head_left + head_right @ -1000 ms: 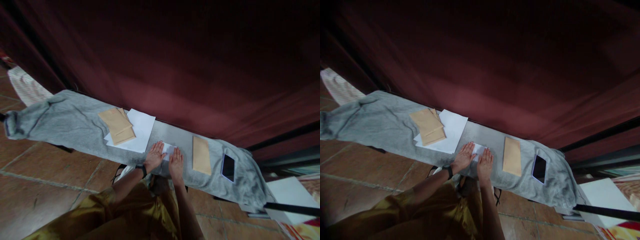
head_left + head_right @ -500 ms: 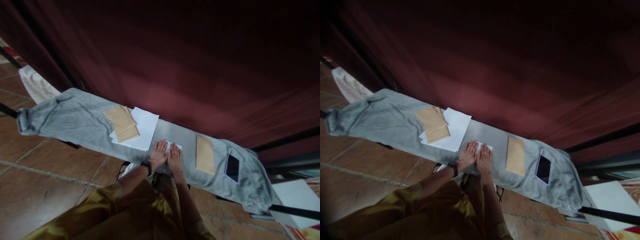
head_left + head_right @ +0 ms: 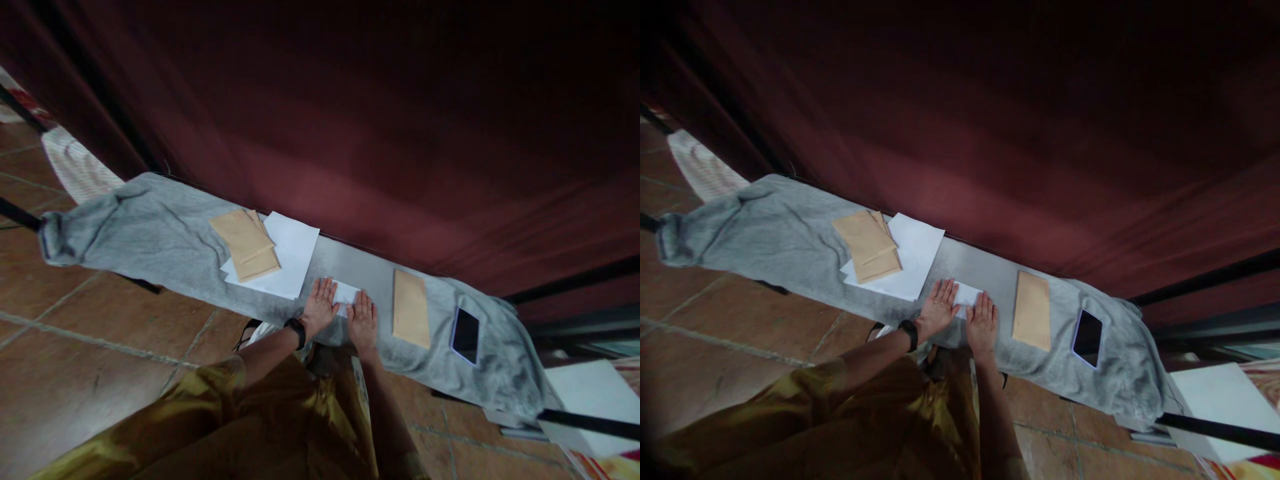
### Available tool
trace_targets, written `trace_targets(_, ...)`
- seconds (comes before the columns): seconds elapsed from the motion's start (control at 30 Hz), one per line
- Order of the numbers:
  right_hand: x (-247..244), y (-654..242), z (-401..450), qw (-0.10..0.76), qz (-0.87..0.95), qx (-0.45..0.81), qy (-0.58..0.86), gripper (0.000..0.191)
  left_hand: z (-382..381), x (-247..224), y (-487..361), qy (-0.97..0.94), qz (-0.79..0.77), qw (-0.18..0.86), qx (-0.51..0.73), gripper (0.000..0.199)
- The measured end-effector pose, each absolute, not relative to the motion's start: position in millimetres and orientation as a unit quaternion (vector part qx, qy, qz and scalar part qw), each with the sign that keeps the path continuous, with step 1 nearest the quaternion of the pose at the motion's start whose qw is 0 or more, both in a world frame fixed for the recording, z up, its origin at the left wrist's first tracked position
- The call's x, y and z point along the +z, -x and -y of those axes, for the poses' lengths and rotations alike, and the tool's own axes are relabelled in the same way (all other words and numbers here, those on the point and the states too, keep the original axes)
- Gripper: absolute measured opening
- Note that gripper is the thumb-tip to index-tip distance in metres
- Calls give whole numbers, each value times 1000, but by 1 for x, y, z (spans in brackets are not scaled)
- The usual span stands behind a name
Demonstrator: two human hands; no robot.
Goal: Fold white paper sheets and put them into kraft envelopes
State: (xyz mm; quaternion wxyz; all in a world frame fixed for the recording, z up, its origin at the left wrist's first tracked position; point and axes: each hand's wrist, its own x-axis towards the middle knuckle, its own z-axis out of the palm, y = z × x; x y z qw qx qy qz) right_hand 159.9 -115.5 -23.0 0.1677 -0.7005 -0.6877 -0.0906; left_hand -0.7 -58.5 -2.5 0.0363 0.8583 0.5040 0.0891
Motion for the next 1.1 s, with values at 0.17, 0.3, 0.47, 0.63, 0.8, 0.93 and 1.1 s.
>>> trace_targets(0.17, -26, -167, 122, 178, 677, -111, 705, 60, 59, -2, -1, -859, -504, 25, 82, 66)
trace_targets(0.3, -26, -168, 124, 183, 673, -111, 708, 60, 58, 0, -2, -861, -501, 34, 77, 66)
trace_targets(0.47, -25, -167, 125, 187, 666, -108, 714, 59, 58, -2, -2, -862, -499, 33, 79, 65)
trace_targets(0.63, -22, -167, 124, 181, 657, -95, 726, 57, 59, -5, 4, -854, -507, 39, 109, 64)
trace_targets(0.8, -20, -167, 124, 167, 644, -69, 743, 57, 60, -6, 11, -844, -518, 40, 136, 66)
trace_targets(0.93, -18, -167, 126, 158, 625, -48, 763, 56, 61, -6, 16, -835, -531, 38, 140, 64)
trace_targets(1.1, -14, -168, 128, 187, 604, -46, 774, 55, 66, -5, 23, -830, -538, 33, 144, 62)
